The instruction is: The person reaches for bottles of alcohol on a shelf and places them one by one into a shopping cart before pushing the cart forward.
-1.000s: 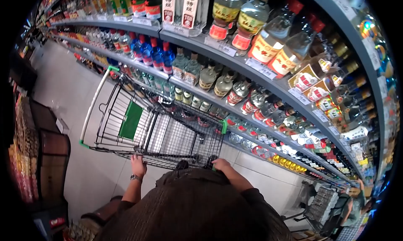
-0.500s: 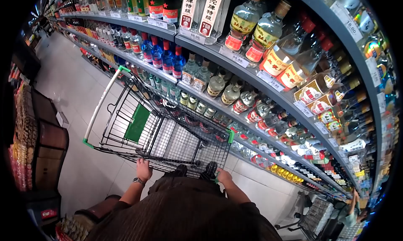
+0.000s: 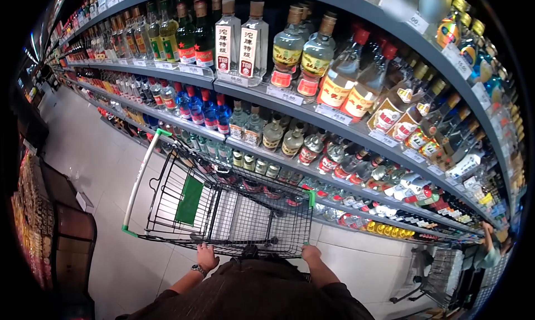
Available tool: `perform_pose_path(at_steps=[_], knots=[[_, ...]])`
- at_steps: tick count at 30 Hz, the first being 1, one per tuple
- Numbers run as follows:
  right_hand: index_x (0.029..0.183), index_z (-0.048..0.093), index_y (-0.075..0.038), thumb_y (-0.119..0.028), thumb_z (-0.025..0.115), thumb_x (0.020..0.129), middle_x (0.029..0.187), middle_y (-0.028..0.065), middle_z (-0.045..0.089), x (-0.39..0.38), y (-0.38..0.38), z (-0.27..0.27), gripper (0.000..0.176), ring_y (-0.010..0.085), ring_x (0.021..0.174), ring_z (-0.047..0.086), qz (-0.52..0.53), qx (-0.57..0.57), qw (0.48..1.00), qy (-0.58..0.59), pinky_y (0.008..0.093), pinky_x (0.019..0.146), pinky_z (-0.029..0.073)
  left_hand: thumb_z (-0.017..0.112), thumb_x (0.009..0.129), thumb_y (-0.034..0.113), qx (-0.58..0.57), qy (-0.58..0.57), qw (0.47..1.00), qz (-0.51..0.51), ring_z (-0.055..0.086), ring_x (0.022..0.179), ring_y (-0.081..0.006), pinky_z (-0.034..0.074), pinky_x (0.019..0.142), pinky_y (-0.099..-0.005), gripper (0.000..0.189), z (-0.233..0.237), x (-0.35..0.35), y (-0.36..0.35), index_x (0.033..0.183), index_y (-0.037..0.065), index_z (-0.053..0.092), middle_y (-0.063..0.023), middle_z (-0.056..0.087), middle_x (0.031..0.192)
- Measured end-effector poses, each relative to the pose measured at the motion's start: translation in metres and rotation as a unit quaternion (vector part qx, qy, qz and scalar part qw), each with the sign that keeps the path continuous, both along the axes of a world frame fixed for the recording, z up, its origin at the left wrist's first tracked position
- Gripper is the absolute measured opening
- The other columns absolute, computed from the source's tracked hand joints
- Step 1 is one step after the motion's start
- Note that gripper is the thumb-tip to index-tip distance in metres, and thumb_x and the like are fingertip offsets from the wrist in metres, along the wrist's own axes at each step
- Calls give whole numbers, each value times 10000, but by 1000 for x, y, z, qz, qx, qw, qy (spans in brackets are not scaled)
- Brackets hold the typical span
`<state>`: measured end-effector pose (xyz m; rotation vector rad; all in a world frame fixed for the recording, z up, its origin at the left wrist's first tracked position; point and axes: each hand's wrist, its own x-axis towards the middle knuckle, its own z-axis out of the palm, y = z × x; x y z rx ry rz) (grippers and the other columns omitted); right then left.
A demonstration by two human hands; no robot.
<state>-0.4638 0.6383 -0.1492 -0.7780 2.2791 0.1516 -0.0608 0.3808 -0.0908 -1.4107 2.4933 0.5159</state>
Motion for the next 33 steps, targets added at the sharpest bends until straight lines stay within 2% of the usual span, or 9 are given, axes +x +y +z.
perform_pose_path(at_steps=[4,8,16,22,23,26,30,32,33], knots=[[1141,697,-300,-214,513,826,1170,84,667,-6,21,-10,375,290,1112,615,-10,-21,1000,10,402,932,497,718,698,358,-13,-5,1000,-21,396,1214,-418,420,979,-468,569,1,-8,14,1146,34,583,-220,501,1247],[1087,723,-291,-202,564,788,1118,69,689,-14,31,-16,350,288,1068,633,1,3,1000,10,402,911,505,726,683,430,1,-10,1000,-20,382,1231,-423,426,975,-498,641,-6,-15,26,1167,36,578,-205,498,1252],[1024,740,-251,-232,616,773,1087,44,699,-32,62,-32,280,267,1039,646,10,-47,998,28,400,864,520,739,661,526,58,-35,998,6,335,1296,-456,398,1022,-530,735,-9,-31,53,1270,150,575,-207,474,1327],[977,749,-319,-266,655,762,1064,-19,706,-46,83,-60,240,231,1027,650,0,-38,999,13,381,863,521,698,661,601,8,8,999,-33,413,1220,-460,312,1062,-518,737,-21,-30,66,1209,114,622,-253,539,1243],[984,744,-340,-287,659,773,1069,-36,704,-49,85,-64,233,224,1030,650,12,-34,999,15,381,860,522,704,673,594,42,-36,998,-43,322,1309,-458,383,1027,-550,785,-26,-31,64,1304,150,562,-217,465,1356],[1023,742,-291,-300,651,786,1089,2,700,-49,80,-37,254,245,1046,647,8,16,1000,-2,396,857,523,692,676,601,47,-26,998,-41,317,1308,-465,386,1020,-553,791,-23,-32,70,1306,141,560,-220,457,1371],[1082,728,-190,-335,666,767,1162,93,676,-54,69,-45,352,271,1099,636,6,102,995,3,394,883,518,659,711,586,68,40,991,-112,369,1313,-384,341,1050,-563,758,-47,-22,62,1305,127,559,-259,438,1376],[1104,717,-142,-350,672,753,1195,133,659,-66,63,-63,411,279,1124,629,56,194,978,-42,393,899,513,637,766,570,176,70,979,-73,373,1326,-370,315,1096,-494,741,-47,-22,52,1339,111,533,-266,489,1329],[1129,704,-136,-357,690,724,1240,137,638,-77,69,-95,462,273,1154,616,52,174,981,-62,399,923,502,633,780,567,253,100,962,-33,367,1331,-375,314,1102,-472,740,-43,-24,44,1347,105,526,-262,500,1322]])
